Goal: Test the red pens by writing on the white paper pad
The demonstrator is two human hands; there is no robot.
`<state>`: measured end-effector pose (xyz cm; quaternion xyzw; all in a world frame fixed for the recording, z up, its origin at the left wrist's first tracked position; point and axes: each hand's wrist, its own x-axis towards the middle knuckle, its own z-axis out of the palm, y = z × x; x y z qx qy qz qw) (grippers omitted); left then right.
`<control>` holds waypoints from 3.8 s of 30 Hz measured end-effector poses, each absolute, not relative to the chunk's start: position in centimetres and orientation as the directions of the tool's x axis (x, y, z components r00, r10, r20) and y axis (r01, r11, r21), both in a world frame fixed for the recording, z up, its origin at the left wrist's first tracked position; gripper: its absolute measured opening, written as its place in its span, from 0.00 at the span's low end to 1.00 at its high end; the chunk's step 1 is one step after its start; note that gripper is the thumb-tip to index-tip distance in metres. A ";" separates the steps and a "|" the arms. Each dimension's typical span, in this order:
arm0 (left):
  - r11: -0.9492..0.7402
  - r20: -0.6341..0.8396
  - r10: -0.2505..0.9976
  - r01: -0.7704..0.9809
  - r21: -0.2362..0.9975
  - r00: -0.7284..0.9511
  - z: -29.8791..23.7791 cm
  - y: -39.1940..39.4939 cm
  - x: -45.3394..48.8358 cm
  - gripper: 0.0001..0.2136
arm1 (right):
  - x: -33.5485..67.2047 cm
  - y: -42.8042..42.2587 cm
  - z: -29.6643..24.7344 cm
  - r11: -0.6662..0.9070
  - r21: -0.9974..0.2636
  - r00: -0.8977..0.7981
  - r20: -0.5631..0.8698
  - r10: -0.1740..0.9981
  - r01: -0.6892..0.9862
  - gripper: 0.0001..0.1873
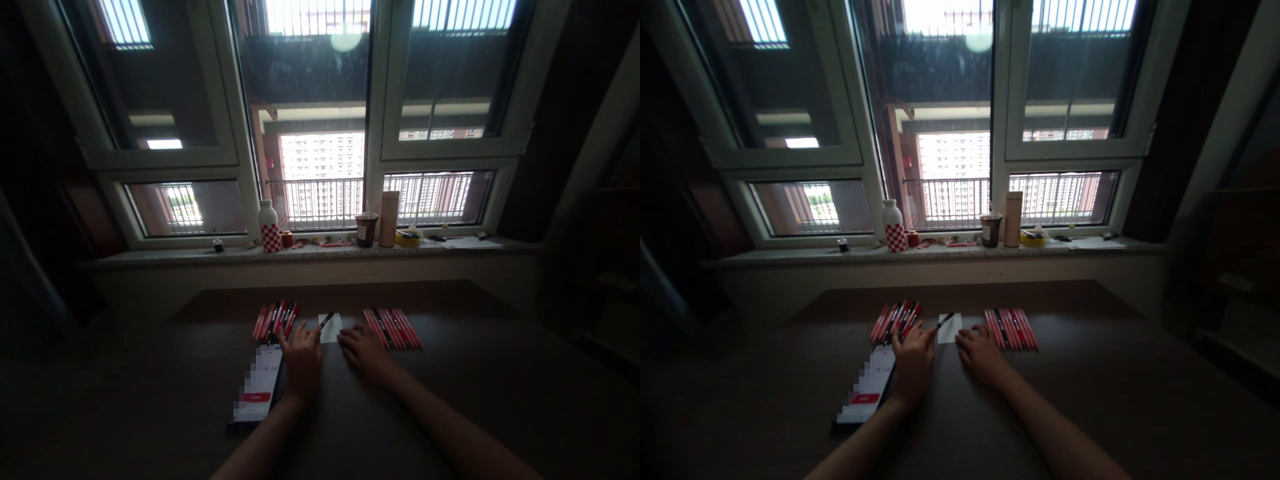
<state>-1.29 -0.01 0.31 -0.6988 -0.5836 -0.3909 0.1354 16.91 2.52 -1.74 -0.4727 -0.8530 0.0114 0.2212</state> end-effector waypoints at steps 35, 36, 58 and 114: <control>-0.146 0.470 0.882 0.924 0.353 -0.041 0.1 0.1 -0.5 0.12 | 17.4 3.2 -2.0 0.366 -0.199 -0.180 0.605 0.776 0.909 0.13; -0.168 0.464 0.886 0.929 0.330 -0.005 0.0 0.1 -0.4 0.12 | 17.5 3.2 -1.9 0.344 -0.196 -0.162 0.607 0.778 0.918 0.13; -0.184 0.416 0.905 0.961 0.206 0.084 -1.4 0.7 -0.4 0.16 | 17.6 3.0 -1.8 0.300 -0.174 -0.155 0.563 0.811 0.938 0.12; -0.168 0.408 0.913 0.921 0.352 0.011 -0.6 0.8 -0.7 0.09 | 17.7 3.2 -1.5 0.490 -0.254 -0.273 0.582 0.766 0.834 0.07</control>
